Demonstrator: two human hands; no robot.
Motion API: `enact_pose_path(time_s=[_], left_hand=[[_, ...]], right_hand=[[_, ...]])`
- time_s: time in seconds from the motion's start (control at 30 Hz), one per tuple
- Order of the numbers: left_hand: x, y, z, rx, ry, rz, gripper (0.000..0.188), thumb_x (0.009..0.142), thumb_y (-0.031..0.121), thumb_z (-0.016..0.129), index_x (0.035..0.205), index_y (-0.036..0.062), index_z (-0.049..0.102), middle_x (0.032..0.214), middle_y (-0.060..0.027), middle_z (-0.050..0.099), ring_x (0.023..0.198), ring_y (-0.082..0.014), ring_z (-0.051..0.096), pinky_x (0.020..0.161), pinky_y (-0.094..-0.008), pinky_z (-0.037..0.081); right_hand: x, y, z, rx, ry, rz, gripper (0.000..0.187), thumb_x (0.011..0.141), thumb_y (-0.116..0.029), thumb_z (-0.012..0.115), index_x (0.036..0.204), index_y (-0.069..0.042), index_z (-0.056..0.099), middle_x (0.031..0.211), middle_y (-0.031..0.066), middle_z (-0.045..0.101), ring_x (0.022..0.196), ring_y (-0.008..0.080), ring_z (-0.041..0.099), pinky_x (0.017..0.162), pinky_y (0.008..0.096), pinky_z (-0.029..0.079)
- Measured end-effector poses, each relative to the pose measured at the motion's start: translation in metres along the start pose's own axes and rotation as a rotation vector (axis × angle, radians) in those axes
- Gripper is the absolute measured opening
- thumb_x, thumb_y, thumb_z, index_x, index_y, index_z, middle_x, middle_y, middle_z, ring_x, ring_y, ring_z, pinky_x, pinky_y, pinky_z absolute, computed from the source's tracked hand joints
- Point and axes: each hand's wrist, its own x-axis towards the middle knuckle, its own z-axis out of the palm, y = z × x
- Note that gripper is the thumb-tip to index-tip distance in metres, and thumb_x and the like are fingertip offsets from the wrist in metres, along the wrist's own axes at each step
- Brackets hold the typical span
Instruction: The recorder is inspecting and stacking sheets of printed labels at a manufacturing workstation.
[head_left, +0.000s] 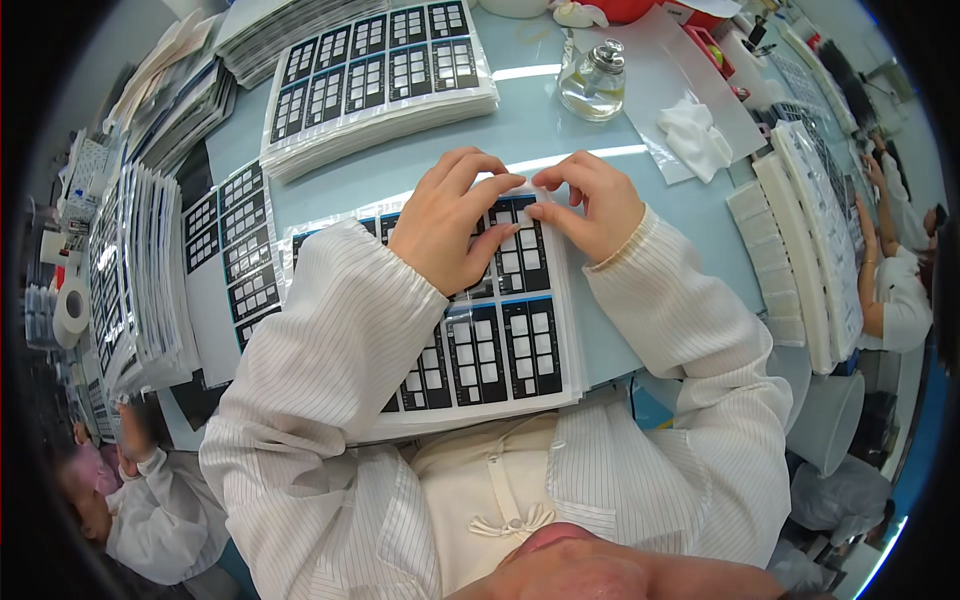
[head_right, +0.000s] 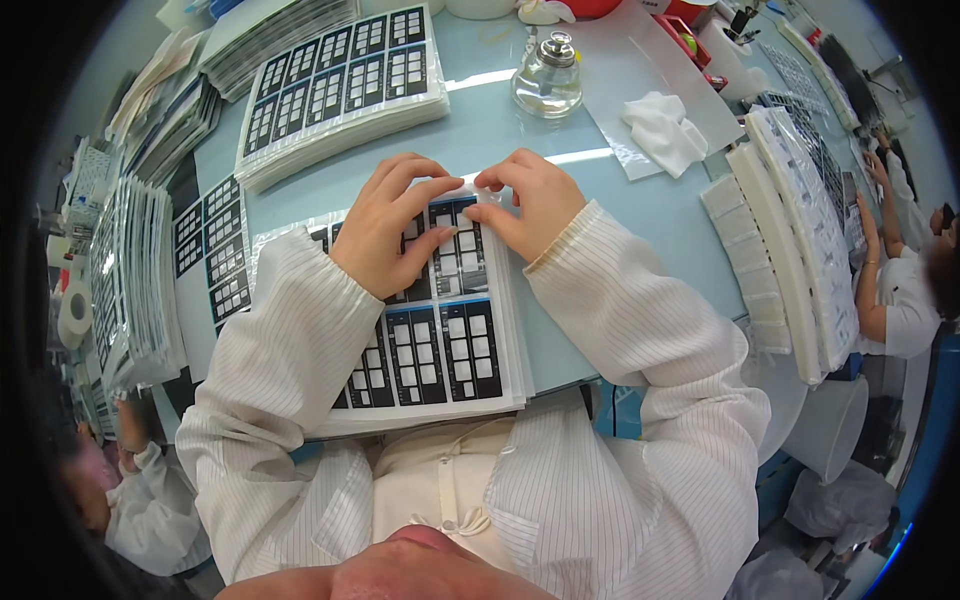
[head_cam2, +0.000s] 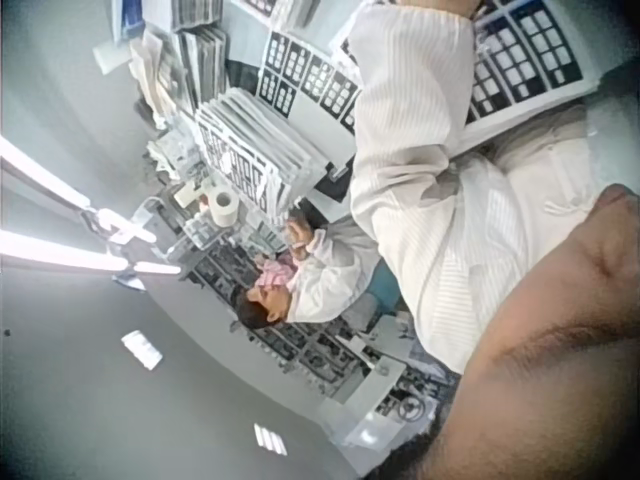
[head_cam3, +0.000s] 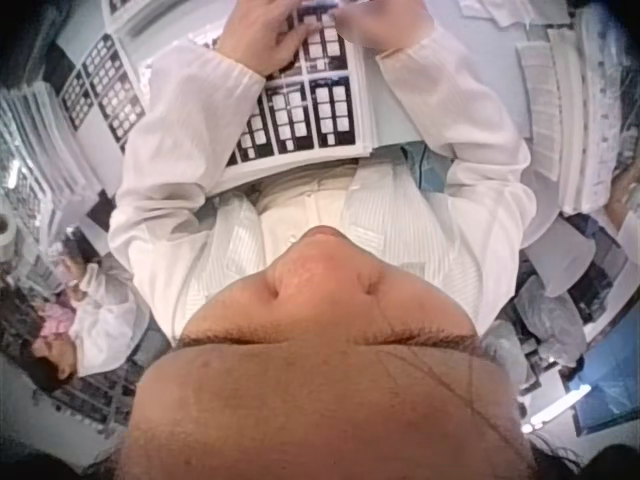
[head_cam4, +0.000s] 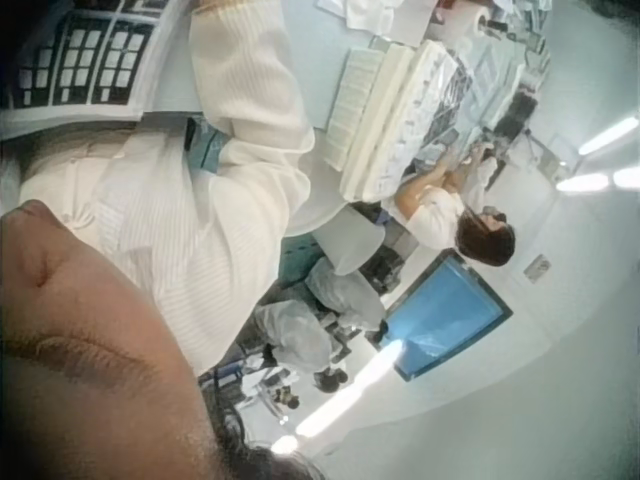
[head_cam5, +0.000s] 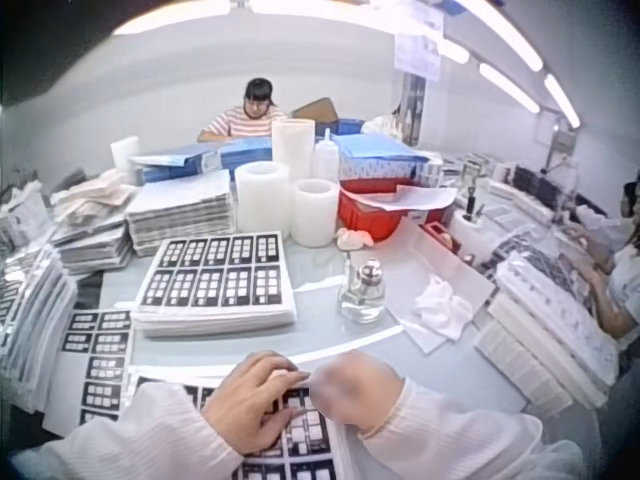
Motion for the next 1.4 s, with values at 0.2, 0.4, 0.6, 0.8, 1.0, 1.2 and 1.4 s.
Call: enact_pose_path(time_s=[0.2,0.4,0.6,0.8,1.0,1.2,1.4], left_hand=[[0.001,0.000,-0.001,-0.003,0.002,0.000,0.039,0.068,0.009,0.067,0.105,0.0043,0.054,0.103,-0.0095,0.050,0.105,-0.0289,0.044,0.088,-0.0371,0.039],[0.003,0.004,0.000,-0.073,0.070,-0.007,0.037,0.065,0.005,0.067,0.101,0.0092,0.059,0.105,-0.0093,0.050,0.106,-0.0287,0.044,0.088,-0.0379,0.039],[0.001,-0.007,0.005,-0.151,0.147,0.070,0.022,0.060,0.003,0.071,0.080,0.0110,0.067,0.096,-0.0059,0.057,0.100,-0.0266,0.050,0.081,-0.0374,0.044],[0.004,-0.007,0.005,-0.033,0.247,0.160,0.015,0.060,0.008,0.072,0.074,0.0114,0.068,0.090,-0.0027,0.060,0.096,-0.0238,0.053,0.077,-0.0350,0.046],[0.002,-0.004,0.001,0.022,0.174,0.176,0.018,0.062,0.007,0.071,0.079,0.0120,0.069,0.097,-0.0046,0.060,0.102,-0.0264,0.051,0.082,-0.0358,0.045],[-0.027,-0.002,-0.014,-0.032,-0.007,0.237,0.014,0.070,0.006,0.066,0.084,0.0035,0.066,0.101,-0.0078,0.061,0.104,-0.0265,0.053,0.088,-0.0397,0.042],[-0.079,0.013,-0.039,-0.107,-0.191,0.052,0.021,0.074,0.005,0.064,0.094,0.0055,0.065,0.103,-0.0082,0.062,0.109,-0.0223,0.052,0.098,-0.0450,0.033]], right_hand=[[0.004,-0.002,-0.004,0.021,-0.030,0.109,0.017,0.065,-0.016,0.072,0.075,-0.005,0.063,0.077,0.0038,0.055,0.055,0.0107,0.043,0.051,0.0228,0.037],[-0.005,-0.030,0.007,-0.053,0.152,-0.238,0.011,0.059,0.001,0.065,0.067,-0.004,0.058,0.076,0.0084,0.051,0.060,0.0217,0.051,0.053,0.0292,0.041],[-0.001,-0.029,0.004,0.117,0.106,-0.201,0.011,0.063,-0.003,0.067,0.073,-0.004,0.062,0.081,0.0048,0.054,0.057,0.0124,0.046,0.051,0.0239,0.039],[0.013,-0.009,-0.009,0.240,0.044,0.259,0.013,0.075,-0.016,0.067,0.079,-0.004,0.064,0.080,0.0013,0.057,0.059,0.0052,0.045,0.052,0.0182,0.036],[0.008,0.002,0.014,0.550,-0.128,0.452,0.016,0.079,-0.016,0.064,0.080,0.000,0.063,0.072,0.0016,0.059,0.065,0.0059,0.052,0.057,0.0190,0.042],[-0.003,-0.005,0.023,0.301,0.065,0.332,0.013,0.078,-0.014,0.065,0.079,-0.001,0.064,0.071,0.0022,0.059,0.063,0.0068,0.053,0.057,0.0197,0.043],[-0.006,-0.011,0.023,0.323,0.085,0.377,0.012,0.078,-0.014,0.065,0.079,-0.002,0.064,0.070,0.0036,0.062,0.062,0.0082,0.057,0.058,0.0207,0.047]])
